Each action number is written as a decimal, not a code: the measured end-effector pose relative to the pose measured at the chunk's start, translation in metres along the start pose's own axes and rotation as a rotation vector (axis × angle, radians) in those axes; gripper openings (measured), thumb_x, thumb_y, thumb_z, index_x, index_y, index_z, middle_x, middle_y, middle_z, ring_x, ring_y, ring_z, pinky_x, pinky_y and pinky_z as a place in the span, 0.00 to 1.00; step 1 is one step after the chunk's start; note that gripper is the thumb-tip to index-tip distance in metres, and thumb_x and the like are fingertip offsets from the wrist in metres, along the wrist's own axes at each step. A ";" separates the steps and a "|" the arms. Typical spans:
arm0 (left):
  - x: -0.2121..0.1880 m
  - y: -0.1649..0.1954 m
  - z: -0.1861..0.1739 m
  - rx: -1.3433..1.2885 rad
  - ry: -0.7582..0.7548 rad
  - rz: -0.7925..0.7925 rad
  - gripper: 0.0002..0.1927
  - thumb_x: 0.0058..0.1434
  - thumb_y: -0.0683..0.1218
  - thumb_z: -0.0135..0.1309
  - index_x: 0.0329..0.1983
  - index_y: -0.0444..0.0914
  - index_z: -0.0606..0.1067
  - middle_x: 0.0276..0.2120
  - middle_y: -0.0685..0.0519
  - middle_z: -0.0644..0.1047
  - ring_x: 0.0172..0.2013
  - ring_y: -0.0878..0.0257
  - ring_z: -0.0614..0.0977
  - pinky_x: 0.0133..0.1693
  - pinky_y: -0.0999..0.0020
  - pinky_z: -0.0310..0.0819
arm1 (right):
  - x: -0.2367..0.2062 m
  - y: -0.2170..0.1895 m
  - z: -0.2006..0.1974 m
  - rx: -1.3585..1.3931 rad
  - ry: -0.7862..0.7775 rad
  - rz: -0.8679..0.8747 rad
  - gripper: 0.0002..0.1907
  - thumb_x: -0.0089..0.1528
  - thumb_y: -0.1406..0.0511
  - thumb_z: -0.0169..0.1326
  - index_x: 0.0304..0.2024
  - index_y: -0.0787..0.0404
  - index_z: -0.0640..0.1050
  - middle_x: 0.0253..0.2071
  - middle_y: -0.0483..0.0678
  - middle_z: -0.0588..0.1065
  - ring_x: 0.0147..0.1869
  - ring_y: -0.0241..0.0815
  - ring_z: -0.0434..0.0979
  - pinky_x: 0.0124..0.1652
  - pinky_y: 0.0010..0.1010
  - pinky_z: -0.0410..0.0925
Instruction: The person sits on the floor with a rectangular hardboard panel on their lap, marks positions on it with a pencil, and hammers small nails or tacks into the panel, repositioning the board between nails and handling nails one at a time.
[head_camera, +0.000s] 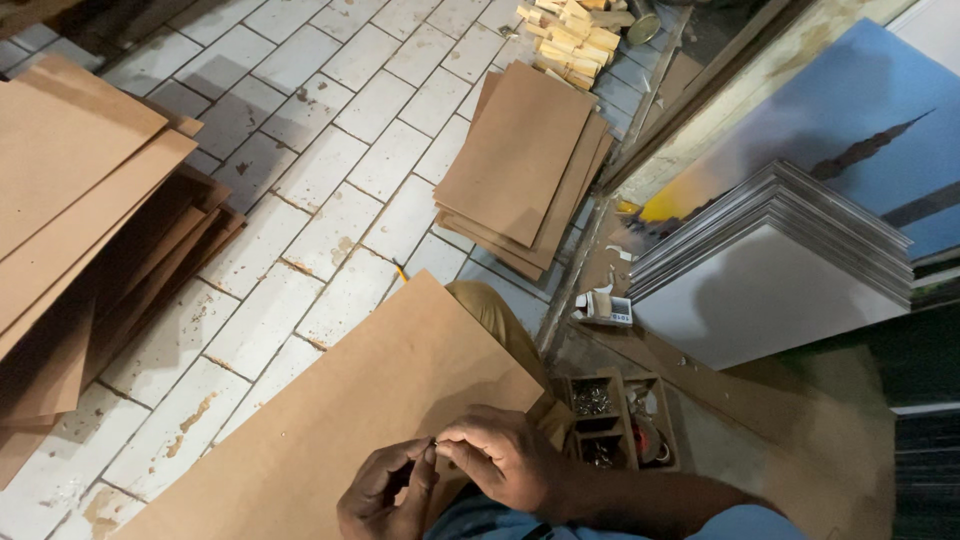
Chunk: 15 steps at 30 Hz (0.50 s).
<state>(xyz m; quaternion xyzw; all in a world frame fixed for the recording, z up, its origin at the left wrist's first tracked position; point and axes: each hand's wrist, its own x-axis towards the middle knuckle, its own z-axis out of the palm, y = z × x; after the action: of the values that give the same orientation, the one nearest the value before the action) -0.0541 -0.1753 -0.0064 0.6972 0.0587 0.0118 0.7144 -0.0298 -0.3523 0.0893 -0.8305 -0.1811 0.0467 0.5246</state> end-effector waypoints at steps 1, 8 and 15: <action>0.000 0.002 -0.002 0.064 -0.009 -0.002 0.08 0.53 0.35 0.66 0.38 0.33 0.84 0.30 0.49 0.85 0.31 0.65 0.86 0.34 0.72 0.81 | -0.001 0.001 0.001 0.005 0.008 0.018 0.05 0.69 0.70 0.57 0.44 0.68 0.78 0.35 0.52 0.77 0.36 0.43 0.80 0.34 0.32 0.71; -0.008 0.000 -0.010 0.077 -0.051 0.085 0.09 0.54 0.35 0.64 0.39 0.34 0.84 0.33 0.49 0.86 0.32 0.63 0.90 0.36 0.71 0.85 | 0.001 0.013 0.013 0.462 0.043 0.226 0.06 0.66 0.70 0.58 0.44 0.68 0.77 0.39 0.50 0.79 0.44 0.35 0.82 0.42 0.26 0.77; -0.032 -0.021 -0.018 -0.133 -0.090 0.045 0.28 0.58 0.36 0.61 0.62 0.32 0.70 0.46 0.47 0.84 0.39 0.62 0.90 0.38 0.72 0.86 | 0.007 0.016 0.008 0.288 0.004 0.118 0.05 0.66 0.70 0.59 0.42 0.68 0.80 0.41 0.50 0.78 0.44 0.36 0.80 0.42 0.27 0.73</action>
<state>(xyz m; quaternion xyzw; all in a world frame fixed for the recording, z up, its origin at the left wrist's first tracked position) -0.0886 -0.1611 -0.0254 0.6493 0.0101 0.0005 0.7605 -0.0219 -0.3490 0.0720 -0.7560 -0.1225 0.1011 0.6350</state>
